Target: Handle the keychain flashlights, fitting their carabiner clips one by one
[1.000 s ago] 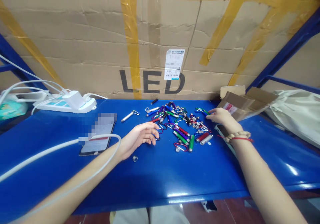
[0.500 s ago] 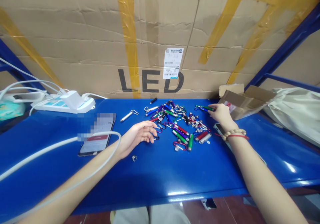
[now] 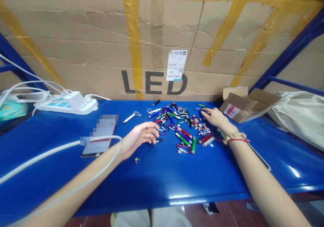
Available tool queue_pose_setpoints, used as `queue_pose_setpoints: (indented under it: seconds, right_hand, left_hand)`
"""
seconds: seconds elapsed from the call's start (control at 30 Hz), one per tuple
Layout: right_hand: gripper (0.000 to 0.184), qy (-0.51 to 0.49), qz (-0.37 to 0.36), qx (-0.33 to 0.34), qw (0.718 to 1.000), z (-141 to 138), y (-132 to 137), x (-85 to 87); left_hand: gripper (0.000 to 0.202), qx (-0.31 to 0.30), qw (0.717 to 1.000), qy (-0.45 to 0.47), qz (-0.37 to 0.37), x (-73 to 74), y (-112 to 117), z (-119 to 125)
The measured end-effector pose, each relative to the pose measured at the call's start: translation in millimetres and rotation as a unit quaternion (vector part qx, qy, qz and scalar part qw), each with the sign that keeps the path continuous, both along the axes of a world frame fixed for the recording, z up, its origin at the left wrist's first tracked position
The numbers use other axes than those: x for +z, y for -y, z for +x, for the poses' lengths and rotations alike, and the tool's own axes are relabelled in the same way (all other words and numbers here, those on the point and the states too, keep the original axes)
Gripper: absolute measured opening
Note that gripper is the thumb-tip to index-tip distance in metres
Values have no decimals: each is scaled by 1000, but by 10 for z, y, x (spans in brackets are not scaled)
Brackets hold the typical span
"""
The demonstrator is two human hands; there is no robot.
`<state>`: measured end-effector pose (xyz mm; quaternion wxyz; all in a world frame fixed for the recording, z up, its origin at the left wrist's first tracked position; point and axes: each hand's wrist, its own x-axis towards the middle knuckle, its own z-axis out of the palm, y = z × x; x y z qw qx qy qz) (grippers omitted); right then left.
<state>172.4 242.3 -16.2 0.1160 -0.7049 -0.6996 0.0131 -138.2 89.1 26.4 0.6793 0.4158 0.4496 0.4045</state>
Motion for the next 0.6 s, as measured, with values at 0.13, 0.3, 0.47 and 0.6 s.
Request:
queue_pose_setpoints:
  seconds: [0.13, 0.3, 0.47, 0.6]
  right_hand:
    - [42, 12, 13, -8, 1000, -16, 3, -18]
    - [26, -3, 39, -28, 999, 30, 11, -5]
    - [24, -60, 96, -59, 992, 71, 76, 77]
    - [26, -142, 172, -50, 973, 53, 135, 186]
  left_hand:
    - [15, 35, 999, 1, 10, 10, -18, 4]
    - [6, 188, 981, 28, 26, 35, -106, -84]
    - [5, 243, 967, 80, -6, 44, -178, -178]
    - [4, 241, 966, 97, -7, 57, -175, -195]
